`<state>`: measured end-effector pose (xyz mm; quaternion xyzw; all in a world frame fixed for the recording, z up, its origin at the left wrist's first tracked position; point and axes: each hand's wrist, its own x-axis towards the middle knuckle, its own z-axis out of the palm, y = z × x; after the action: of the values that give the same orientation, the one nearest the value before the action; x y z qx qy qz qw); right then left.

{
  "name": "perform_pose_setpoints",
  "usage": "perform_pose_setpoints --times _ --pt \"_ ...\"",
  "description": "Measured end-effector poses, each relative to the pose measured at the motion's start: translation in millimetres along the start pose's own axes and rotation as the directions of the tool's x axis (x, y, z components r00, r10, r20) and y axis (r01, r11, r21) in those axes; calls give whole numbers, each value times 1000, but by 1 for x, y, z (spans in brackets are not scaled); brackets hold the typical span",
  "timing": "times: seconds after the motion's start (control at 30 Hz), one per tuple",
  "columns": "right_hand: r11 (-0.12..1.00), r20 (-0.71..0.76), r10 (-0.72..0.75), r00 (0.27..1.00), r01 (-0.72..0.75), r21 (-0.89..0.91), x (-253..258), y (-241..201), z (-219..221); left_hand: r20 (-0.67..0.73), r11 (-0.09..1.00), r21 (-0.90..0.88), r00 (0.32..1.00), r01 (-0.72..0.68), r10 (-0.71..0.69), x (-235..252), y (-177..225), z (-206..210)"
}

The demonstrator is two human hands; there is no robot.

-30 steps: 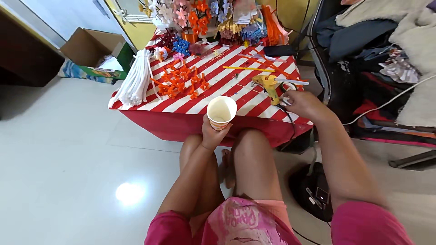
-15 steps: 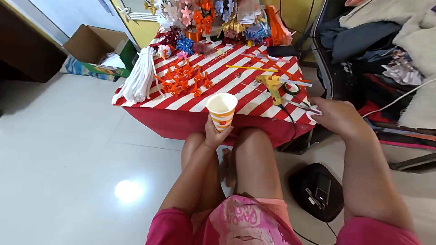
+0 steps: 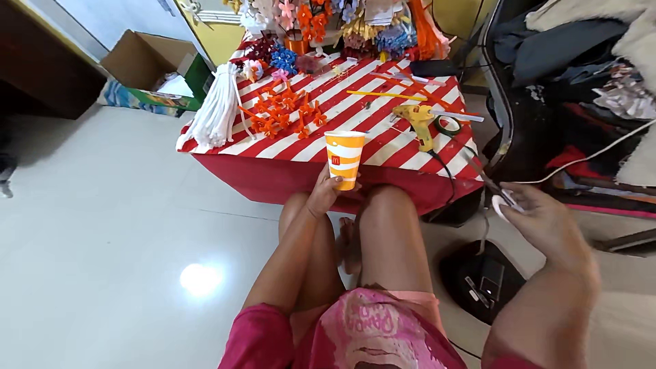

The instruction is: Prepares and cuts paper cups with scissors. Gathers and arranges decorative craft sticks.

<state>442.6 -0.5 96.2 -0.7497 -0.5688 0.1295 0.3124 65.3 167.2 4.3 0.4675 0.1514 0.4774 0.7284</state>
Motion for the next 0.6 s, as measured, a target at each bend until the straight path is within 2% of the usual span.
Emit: perform_pose_setpoints --times 0.1,0.2,0.43,0.53,0.6 --pt "985 120 82 989 -63 -161 6 -1 -9 -22 1000 -11 1000 10 -10 0 1 1" --pt "952 157 150 976 -99 -291 5 8 -20 -19 1000 -11 999 26 -27 -1 1 0" --pt "857 116 354 928 -273 -437 -16 30 -58 12 1000 -8 1000 -9 9 -2 2 -1" --pt "814 90 443 892 -358 -458 -24 32 -63 -39 999 -32 999 -1 0 -2 1 1" --pt "805 20 465 885 -413 -426 -31 30 -65 -94 998 -62 996 -2 -3 -2 0 2"
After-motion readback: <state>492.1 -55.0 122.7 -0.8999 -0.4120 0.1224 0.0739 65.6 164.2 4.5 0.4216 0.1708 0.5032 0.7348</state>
